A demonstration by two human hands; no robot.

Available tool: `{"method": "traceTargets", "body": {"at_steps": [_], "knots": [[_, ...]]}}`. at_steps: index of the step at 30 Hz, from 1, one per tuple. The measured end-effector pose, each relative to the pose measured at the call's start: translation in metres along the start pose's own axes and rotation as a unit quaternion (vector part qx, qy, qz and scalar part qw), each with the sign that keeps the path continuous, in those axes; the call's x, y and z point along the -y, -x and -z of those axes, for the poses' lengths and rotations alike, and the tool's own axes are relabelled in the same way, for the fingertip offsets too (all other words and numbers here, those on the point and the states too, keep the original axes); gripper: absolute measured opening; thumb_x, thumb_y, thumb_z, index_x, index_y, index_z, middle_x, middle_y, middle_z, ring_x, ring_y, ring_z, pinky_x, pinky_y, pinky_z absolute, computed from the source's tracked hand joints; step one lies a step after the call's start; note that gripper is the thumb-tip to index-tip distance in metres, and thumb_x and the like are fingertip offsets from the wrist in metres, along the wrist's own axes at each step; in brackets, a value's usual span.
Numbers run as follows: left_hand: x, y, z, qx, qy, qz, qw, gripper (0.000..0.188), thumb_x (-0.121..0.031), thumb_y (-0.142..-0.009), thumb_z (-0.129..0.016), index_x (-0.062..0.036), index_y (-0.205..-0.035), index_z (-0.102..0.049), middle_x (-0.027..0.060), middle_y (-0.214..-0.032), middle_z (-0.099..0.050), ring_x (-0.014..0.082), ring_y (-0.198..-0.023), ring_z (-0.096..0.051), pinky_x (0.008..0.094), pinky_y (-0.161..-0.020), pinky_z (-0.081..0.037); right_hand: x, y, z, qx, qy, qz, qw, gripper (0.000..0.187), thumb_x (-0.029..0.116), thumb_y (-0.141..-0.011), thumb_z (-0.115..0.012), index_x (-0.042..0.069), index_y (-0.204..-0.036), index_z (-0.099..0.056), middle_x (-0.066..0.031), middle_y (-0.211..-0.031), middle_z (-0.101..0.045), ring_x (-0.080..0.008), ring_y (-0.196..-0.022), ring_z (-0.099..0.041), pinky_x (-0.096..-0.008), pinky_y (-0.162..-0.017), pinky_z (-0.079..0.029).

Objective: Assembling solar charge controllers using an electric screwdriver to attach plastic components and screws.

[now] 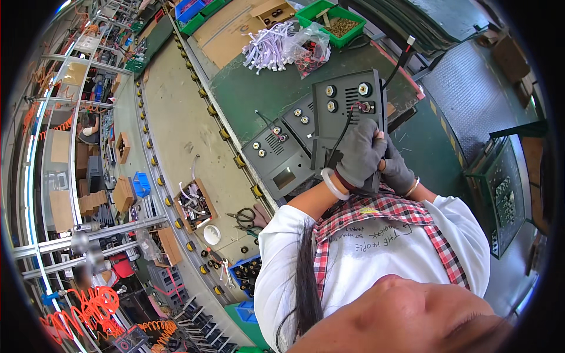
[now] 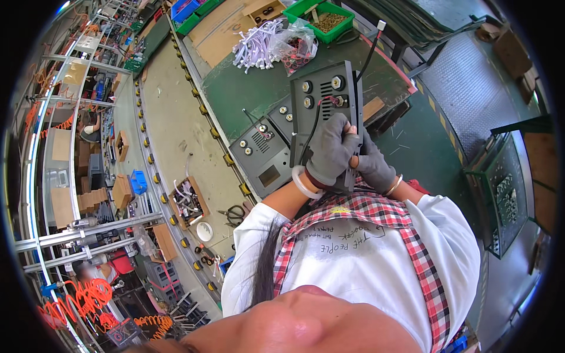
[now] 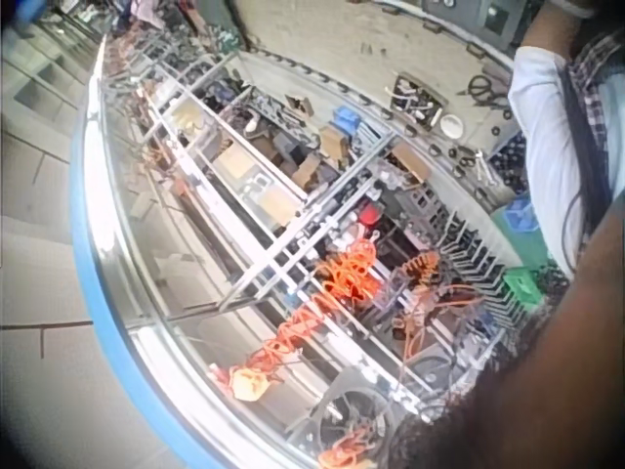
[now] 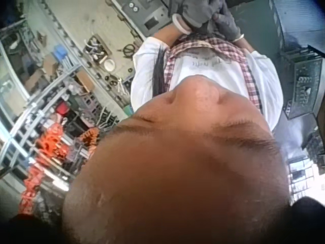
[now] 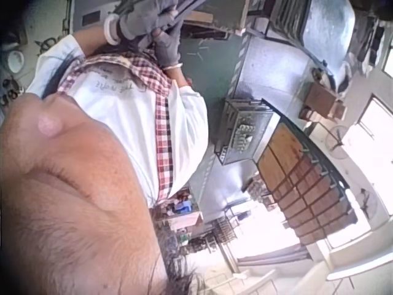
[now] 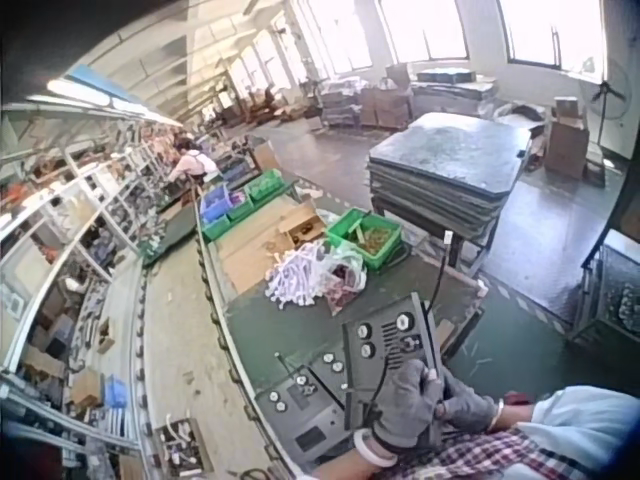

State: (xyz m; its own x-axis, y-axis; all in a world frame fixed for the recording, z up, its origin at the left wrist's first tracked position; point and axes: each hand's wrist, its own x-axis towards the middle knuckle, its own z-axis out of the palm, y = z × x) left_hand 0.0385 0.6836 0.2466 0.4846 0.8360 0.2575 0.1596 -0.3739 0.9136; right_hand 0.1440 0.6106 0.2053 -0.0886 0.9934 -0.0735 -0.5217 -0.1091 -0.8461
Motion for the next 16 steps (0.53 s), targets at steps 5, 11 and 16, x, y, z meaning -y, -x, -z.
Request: {"method": "traceTargets", "body": {"at_steps": [5,11,16], "knots": [[0.003,-0.023,-0.004,0.020,-0.003,0.070,0.997,0.020,-0.013,-0.074,-0.060,-0.0013,-0.077,-0.044,0.0108,-0.065,-0.052,0.0213,-0.057,-0.054,0.0316,-0.054,-0.043,0.012,-0.006,-0.008,-0.055,-0.027,-0.006,0.998,0.088,0.027,-0.065,-0.072,0.006,-0.133,-0.021,-0.0060,-0.124,-0.039,-0.0158,-0.111,-0.039,-0.0299,-0.093,-0.033],[0.008,-0.065,0.021,0.059,-0.037,0.052,0.996,0.018,-0.017,-0.076,-0.055,-0.0002,-0.077,-0.049,0.0132,-0.063,-0.052,0.0239,-0.057,-0.054,0.0336,-0.053,-0.042,0.035,-0.047,0.021,0.015,0.054,-0.027,0.998,0.084,0.016,-0.064,-0.068,0.006,-0.133,-0.022,-0.0043,-0.118,-0.044,-0.0141,-0.106,-0.042,-0.0277,-0.090,-0.033],[0.023,-0.093,0.026,-0.059,0.010,0.071,0.996,0.014,-0.014,-0.075,-0.057,-0.0028,-0.076,-0.049,0.0112,-0.061,-0.053,0.0213,-0.056,-0.053,0.0337,-0.052,-0.040,0.074,-0.096,0.056,0.112,-0.002,-0.119,0.987,0.081,0.013,-0.065,-0.065,0.006,-0.133,-0.023,-0.0054,-0.119,-0.044,-0.0153,-0.108,-0.043,-0.0295,-0.093,-0.032]]}}
